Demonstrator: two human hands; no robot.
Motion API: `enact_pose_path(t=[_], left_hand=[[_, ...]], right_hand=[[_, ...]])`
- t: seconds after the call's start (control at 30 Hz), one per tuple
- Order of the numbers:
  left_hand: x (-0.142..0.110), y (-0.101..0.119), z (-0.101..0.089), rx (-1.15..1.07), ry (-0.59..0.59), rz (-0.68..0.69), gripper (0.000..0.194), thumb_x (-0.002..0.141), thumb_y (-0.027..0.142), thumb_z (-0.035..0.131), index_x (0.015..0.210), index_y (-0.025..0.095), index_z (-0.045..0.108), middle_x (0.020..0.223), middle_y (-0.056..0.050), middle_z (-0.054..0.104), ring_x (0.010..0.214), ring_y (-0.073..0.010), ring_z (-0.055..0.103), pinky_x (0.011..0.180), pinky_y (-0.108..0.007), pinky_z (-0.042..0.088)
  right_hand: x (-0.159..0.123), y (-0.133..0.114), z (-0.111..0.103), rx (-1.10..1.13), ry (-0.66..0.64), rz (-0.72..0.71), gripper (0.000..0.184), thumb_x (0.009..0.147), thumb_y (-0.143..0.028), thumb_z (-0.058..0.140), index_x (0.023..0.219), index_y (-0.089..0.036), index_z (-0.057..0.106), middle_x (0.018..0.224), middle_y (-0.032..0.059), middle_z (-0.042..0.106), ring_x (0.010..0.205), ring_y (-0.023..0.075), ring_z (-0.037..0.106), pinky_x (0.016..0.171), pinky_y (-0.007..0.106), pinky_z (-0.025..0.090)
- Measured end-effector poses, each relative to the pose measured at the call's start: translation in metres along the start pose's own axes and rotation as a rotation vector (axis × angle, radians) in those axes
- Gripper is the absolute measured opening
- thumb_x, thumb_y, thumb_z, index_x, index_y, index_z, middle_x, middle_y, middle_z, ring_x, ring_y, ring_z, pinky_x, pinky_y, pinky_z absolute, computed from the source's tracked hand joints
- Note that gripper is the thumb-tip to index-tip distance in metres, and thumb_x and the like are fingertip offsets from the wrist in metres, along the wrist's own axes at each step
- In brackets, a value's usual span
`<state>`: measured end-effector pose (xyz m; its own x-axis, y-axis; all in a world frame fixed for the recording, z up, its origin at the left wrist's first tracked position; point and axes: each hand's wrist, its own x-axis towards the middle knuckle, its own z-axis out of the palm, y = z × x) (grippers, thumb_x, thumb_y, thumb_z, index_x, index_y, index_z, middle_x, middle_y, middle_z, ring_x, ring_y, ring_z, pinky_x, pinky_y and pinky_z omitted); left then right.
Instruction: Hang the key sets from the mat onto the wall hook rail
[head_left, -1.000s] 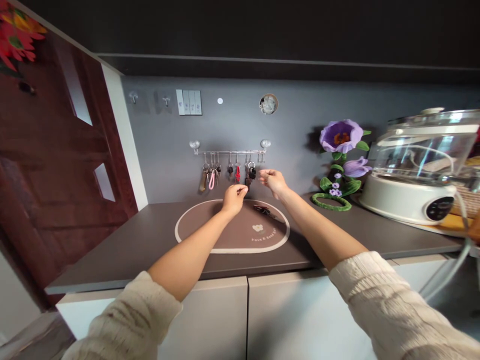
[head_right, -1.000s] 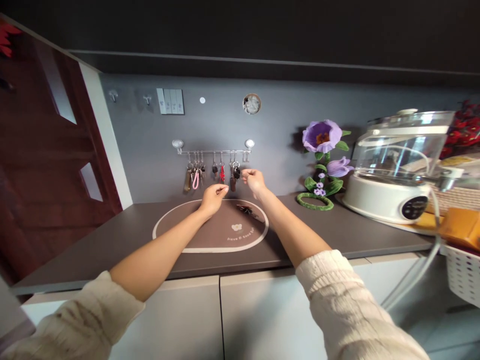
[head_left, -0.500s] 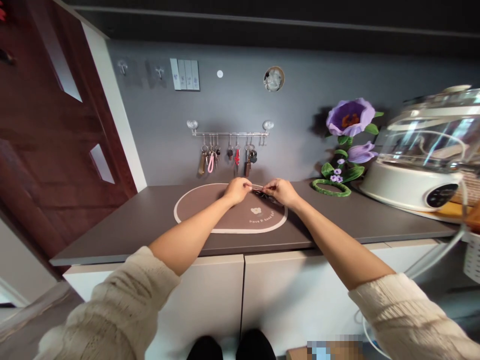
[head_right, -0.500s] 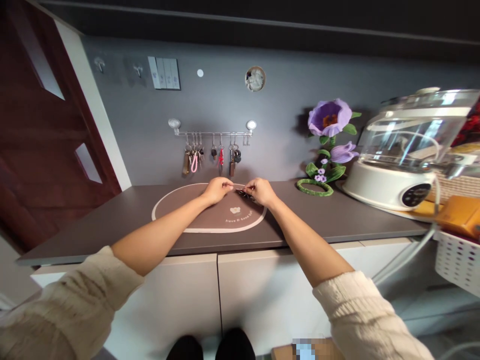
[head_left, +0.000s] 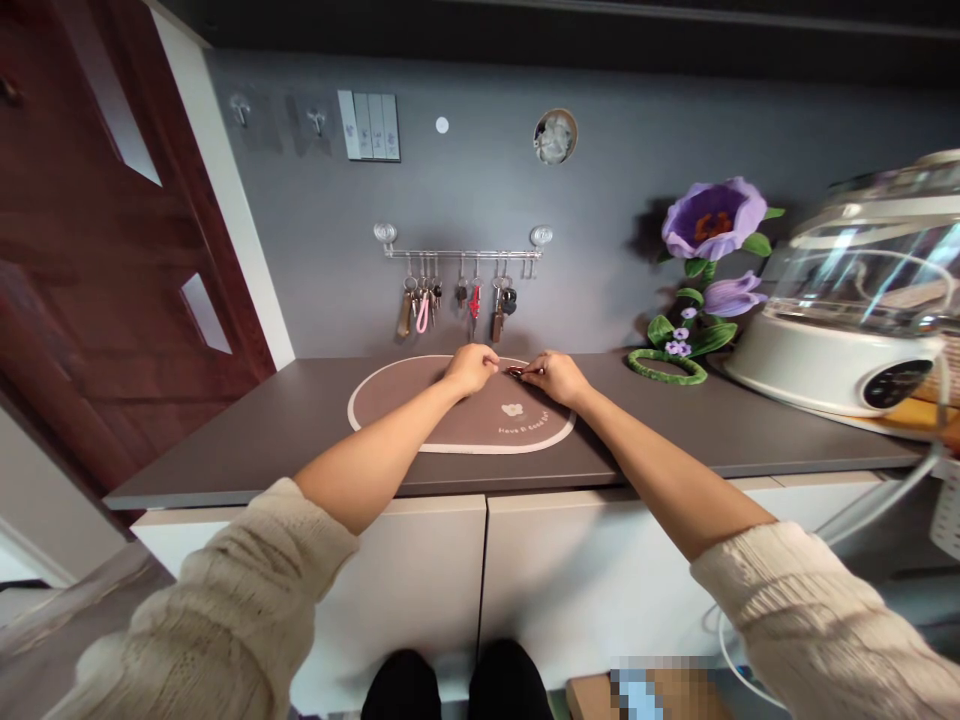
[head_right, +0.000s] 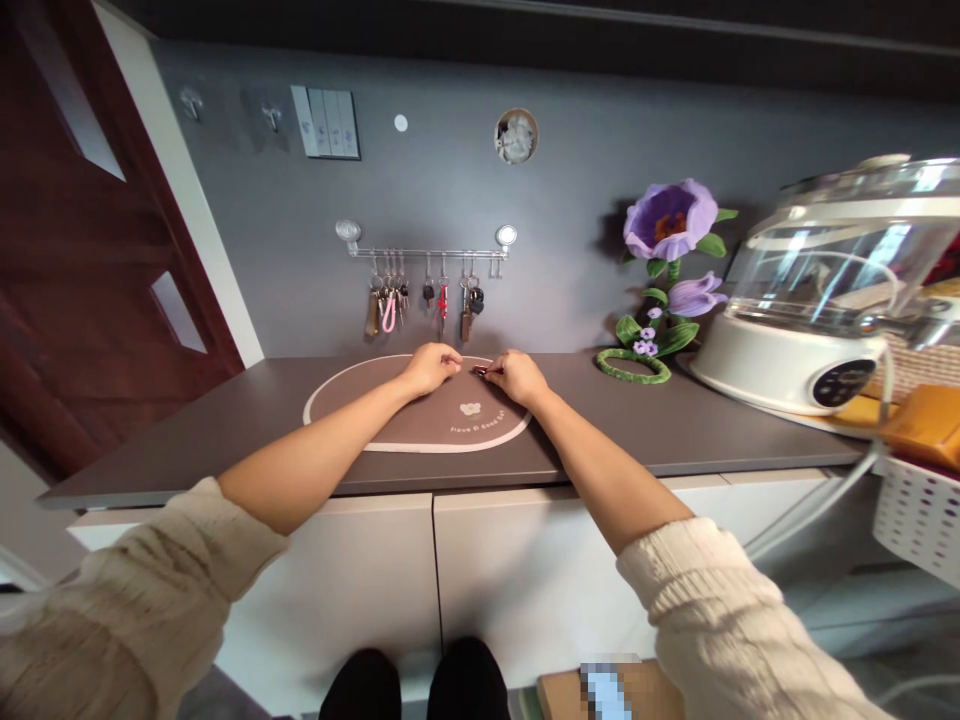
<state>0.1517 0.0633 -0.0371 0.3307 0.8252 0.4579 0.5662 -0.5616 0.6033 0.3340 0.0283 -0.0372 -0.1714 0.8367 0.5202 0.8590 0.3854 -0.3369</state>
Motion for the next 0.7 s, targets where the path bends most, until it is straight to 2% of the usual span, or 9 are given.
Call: enact_pose_path(t=[0.27, 0.43, 0.7], left_hand=[[-0.003, 0.006, -0.002, -0.006, 0.001, 0.013, 0.019, 0.069, 0.012, 0.057, 0.085, 0.015, 0.067, 0.081, -0.006, 0.067, 0.074, -0.0145, 0.059, 0.075, -0.026, 0.045], [-0.002, 0.006, -0.002, -0.015, 0.023, 0.033, 0.018, 0.069, 0.014, 0.059, 0.085, 0.016, 0.067, 0.083, -0.006, 0.067, 0.074, -0.0148, 0.059, 0.075, -0.027, 0.045], [-0.002, 0.010, -0.003, -0.044, 0.047, 0.063, 0.017, 0.069, 0.016, 0.060, 0.085, 0.016, 0.067, 0.082, -0.005, 0.067, 0.073, -0.0147, 0.059, 0.074, -0.027, 0.045]], right_hand=[[0.001, -0.004, 0.000, -0.007, -0.009, 0.004, 0.009, 0.068, -0.019, 0.061, 0.063, -0.021, 0.068, 0.069, 0.0027, 0.060, 0.062, 0.0119, 0.048, 0.063, 0.022, 0.035], [0.002, -0.006, -0.003, 0.266, 0.038, 0.078, 0.008, 0.064, -0.024, 0.064, 0.059, -0.018, 0.065, 0.060, 0.0005, 0.059, 0.054, 0.0092, 0.045, 0.054, 0.020, 0.035], [0.000, -0.015, -0.006, 0.700, -0.031, 0.214, 0.025, 0.063, -0.039, 0.064, 0.068, -0.015, 0.058, 0.050, -0.0040, 0.052, 0.044, 0.0054, 0.039, 0.045, 0.018, 0.031]])
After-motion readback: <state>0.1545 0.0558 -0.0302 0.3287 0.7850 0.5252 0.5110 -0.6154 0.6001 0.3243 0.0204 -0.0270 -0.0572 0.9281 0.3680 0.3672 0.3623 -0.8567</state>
